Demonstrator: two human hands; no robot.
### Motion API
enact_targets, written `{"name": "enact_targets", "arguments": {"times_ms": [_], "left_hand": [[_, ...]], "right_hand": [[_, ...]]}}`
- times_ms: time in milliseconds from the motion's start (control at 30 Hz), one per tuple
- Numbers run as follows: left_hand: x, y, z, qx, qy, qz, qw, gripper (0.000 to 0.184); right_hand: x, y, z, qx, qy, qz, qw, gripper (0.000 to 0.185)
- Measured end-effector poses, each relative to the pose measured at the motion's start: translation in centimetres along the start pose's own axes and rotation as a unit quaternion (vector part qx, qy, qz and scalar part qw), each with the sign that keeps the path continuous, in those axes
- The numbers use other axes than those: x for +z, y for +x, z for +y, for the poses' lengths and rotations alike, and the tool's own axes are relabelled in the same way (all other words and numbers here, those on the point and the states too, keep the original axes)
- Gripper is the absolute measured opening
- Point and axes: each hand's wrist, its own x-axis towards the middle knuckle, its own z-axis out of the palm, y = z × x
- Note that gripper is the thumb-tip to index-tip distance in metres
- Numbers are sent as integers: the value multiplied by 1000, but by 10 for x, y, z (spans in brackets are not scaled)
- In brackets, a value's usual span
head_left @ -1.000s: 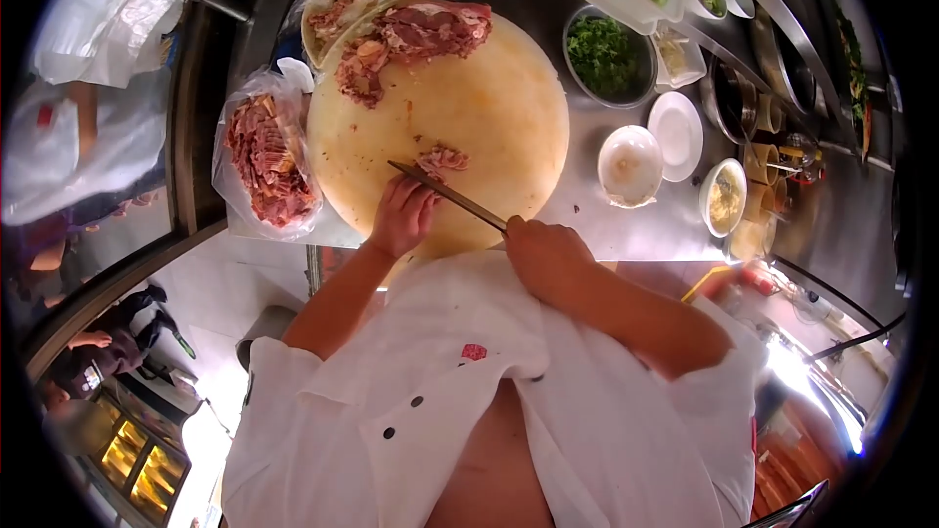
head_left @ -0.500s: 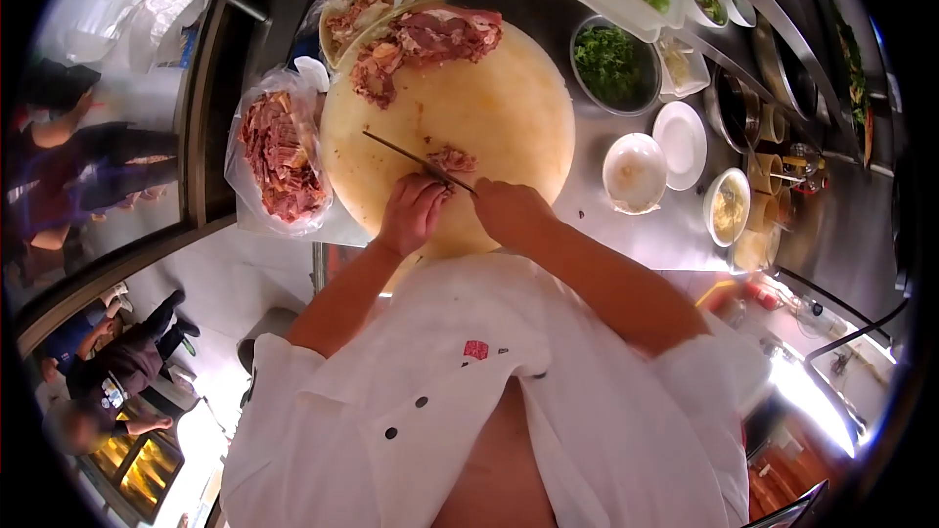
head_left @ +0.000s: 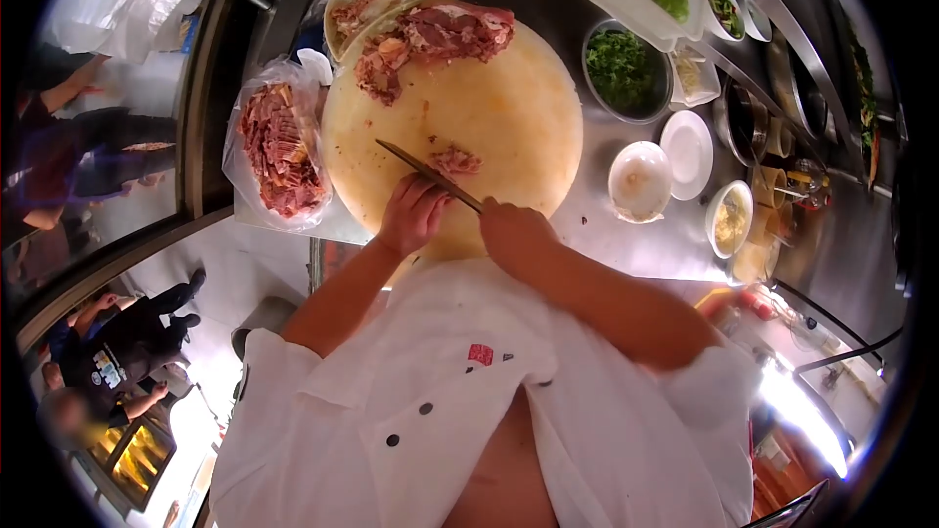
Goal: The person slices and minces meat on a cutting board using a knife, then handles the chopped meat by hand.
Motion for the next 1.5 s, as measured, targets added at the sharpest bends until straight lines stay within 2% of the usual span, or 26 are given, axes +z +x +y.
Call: {"name": "enact_targets", "arguments": {"times_ms": [133, 233, 333, 467, 567, 800, 900, 1000, 1133, 1200, 1300, 1500], "left_hand": [[-6, 6, 5, -9, -13, -24, 1000, 19], [-7, 4, 8, -9, -12, -19, 1000, 18], [-2, 1, 7, -2, 7, 10, 1000, 19], [0, -5, 6, 7, 35, 18, 999, 22], [1, -5, 3, 4, 25, 14, 1000, 23], [0, -1, 0, -2, -5, 9, 1000, 20], [-2, 3, 1, -3, -9, -2, 1000, 19], [-3, 0, 4, -7, -8, 0, 1000, 18], [0, -5, 9, -11, 19, 24, 999, 17], [3, -9, 9, -15, 32, 30, 999, 18], [4, -12, 7, -19, 44, 28, 998, 19], [5, -11, 5, -26, 24, 29, 999, 19]], "right_hand": [[29, 55, 6, -55, -46, 32, 997, 17], [30, 60, 21, -85, -46, 59, 994, 15], [1, 22, 15, -19, -6, 9, 1000, 13], [-24, -39, 6, 21, -16, -35, 999, 12], [-25, -52, 6, 39, -27, -57, 997, 14], [11, 20, 0, -13, -23, -9, 1000, 21], [21, 48, 5, -49, -65, 14, 997, 21], [26, 61, 20, -90, -18, 52, 994, 22], [6, 26, 22, -26, -21, 16, 999, 18], [-15, -11, 11, 15, 4, -2, 1000, 25], [-33, -46, 5, 22, -44, -55, 997, 13], [-27, -40, 7, 29, -42, -74, 996, 14]]}}
